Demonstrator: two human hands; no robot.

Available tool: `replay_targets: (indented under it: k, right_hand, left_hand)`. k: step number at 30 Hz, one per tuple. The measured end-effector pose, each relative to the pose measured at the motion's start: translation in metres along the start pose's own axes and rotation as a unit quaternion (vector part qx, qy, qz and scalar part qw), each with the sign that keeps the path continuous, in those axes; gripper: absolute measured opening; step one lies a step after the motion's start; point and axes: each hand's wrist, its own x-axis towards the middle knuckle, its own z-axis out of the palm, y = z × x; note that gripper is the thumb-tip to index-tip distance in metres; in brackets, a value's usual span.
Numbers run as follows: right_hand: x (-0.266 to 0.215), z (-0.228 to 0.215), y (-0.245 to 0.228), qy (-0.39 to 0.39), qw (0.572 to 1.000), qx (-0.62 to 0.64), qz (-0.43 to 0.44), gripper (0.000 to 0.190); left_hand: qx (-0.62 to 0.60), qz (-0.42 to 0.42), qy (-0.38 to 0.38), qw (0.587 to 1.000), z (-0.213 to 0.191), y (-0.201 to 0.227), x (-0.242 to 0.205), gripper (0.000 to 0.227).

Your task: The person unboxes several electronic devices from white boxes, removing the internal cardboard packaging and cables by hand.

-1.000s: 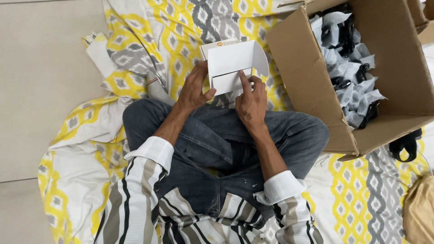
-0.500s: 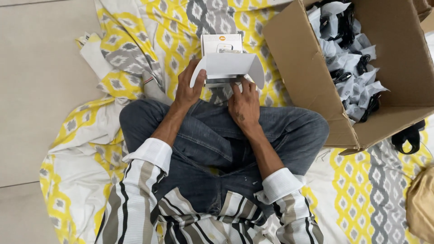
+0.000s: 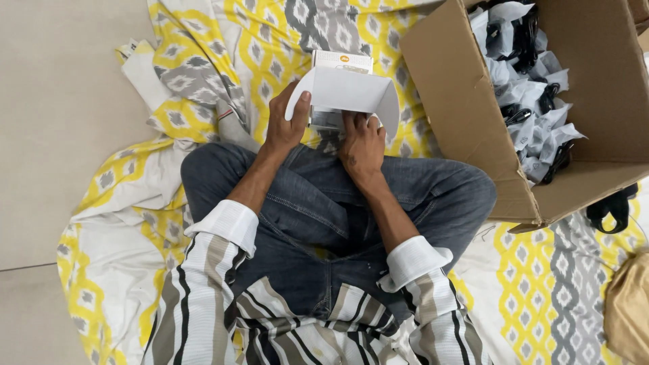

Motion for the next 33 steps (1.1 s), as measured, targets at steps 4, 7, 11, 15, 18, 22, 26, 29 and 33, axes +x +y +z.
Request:
replay_targets:
  k: [4, 7, 11, 15, 18, 22, 26, 29, 33]
  right_hand:
    - [0.002, -0.006, -0.002, 0.009, 1.0, 0.003, -0.016, 0.057]
    - [-0.003, -0.016, -0.005, -0.001, 1.0, 0.019, -0.014, 0.055]
    - [-0.01, -0.023, -0.01, 0.041, 0.996, 0.071, -0.033, 0.049]
    - [-0.002, -0.031, -0.014, 0.079, 0.99, 0.1, -0.058, 0.051]
    - [0.004, -0.026, -0.011, 0.068, 0.991, 0.099, -0.061, 0.053]
    - [0.005, -0.022, -0.01, 0.027, 0.993, 0.105, -0.045, 0.052]
    - [0.004, -0.001, -0.002, -0.005, 0.993, 0.104, -0.047, 0.05]
    - [0.008, 0.001, -0.002, -0.026, 0.996, 0.069, -0.059, 0.043]
    - [0.02, -0.01, -0.004, -0.016, 0.996, 0.029, -0.084, 0.034]
  left_hand:
    - [-0.019, -0.007, 0.048, 0.999, 0.005, -0.004, 0.011, 0.034]
    - [-0.02, -0.033, 0.072, 0.997, 0.01, -0.007, 0.017, 0.037]
    - [-0.021, -0.032, 0.091, 0.995, 0.013, -0.004, 0.023, 0.04]
    - [-0.036, -0.03, 0.086, 0.995, 0.013, -0.003, 0.02, 0.039]
    - [-0.053, -0.022, 0.078, 0.995, 0.012, 0.001, 0.02, 0.038]
    - [-0.048, -0.024, 0.078, 0.995, 0.013, -0.004, 0.021, 0.039]
    - [-0.022, -0.034, 0.084, 0.996, 0.013, -0.013, 0.026, 0.042]
    - [0.012, -0.046, 0.079, 0.996, 0.012, -0.02, 0.037, 0.046]
    - [0.023, -0.036, 0.074, 0.996, 0.011, -0.02, 0.05, 0.049]
